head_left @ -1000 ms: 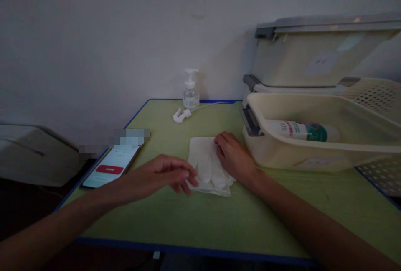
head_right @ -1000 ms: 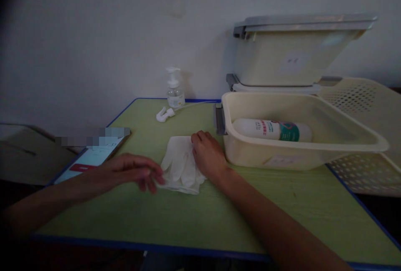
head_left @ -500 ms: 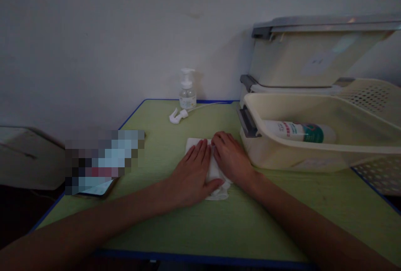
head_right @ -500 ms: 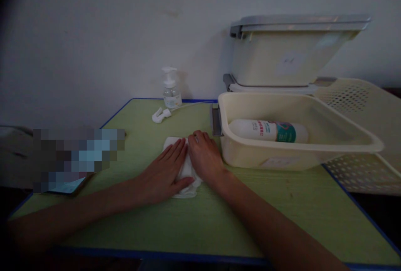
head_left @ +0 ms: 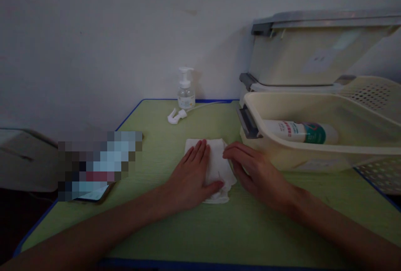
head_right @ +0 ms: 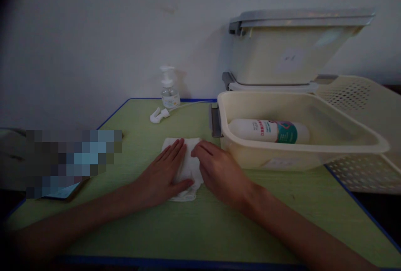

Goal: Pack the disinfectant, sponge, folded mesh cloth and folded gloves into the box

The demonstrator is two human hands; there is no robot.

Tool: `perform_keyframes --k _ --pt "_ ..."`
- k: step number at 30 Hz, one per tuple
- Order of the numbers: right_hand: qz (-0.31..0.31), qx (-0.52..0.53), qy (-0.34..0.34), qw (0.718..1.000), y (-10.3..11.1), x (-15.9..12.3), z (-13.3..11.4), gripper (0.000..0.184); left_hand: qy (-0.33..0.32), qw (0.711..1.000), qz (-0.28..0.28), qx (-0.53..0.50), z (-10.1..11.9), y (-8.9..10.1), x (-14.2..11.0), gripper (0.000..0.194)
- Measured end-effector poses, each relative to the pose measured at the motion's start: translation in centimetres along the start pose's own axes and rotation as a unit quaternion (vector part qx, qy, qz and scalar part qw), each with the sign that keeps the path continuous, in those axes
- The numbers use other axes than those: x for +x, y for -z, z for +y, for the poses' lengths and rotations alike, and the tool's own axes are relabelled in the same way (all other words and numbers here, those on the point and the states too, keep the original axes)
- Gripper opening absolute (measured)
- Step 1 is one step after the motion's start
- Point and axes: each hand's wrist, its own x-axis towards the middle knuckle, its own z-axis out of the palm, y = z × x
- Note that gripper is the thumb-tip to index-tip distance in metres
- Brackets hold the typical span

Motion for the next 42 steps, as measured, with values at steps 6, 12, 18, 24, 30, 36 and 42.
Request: perform_keyframes --k 6,12,18,24,30,36,42 --pt "-0.075 -0.030 0.112 0.990 0.4 -1.5 1.0 0.019 -0.012 0.991 0.053 -0.119 -1.6 1.6 0.2 0.061" --pt "-0.134 -0.081 0.128 0.979 0.7 -1.8 0.9 0.011 -0.166 0.959 0.127 -0.191 -2.7 3.0 0.0 0.015" --pt "-0.122 -0.084 0.106 0.983 0.4 -2.0 1.0 0.015 -0.229 0.959 0.075 -0.148 -1.7 3.0 -0.8 0.010" --pt "-0.098 -0.045 0.061 0.992 0.2 -1.8 0.4 0.018 -0.210 0.965 0.097 -0.121 -1.3 2.8 -1.1 0.024" --pt "-0.102 -0.018 0.045 0.994 -0.3 -1.8 0.2 0.016 -0.221 0.963 0.113 -0.102 -0.8 2.9 -1.2 0.006" --pt "-0.085 -0.005 0.054 0.995 -0.5 -1.8 0.2 0.015 -0.239 0.950 0.173 -0.101 -0.8 3.4 -1.2 0.019" --pt "-0.126 0.019 0.049 0.991 -0.5 -1.9 0.0 0.012 -0.268 0.949 0.122 -0.114 -1.4 3.3 -0.9 0.016"
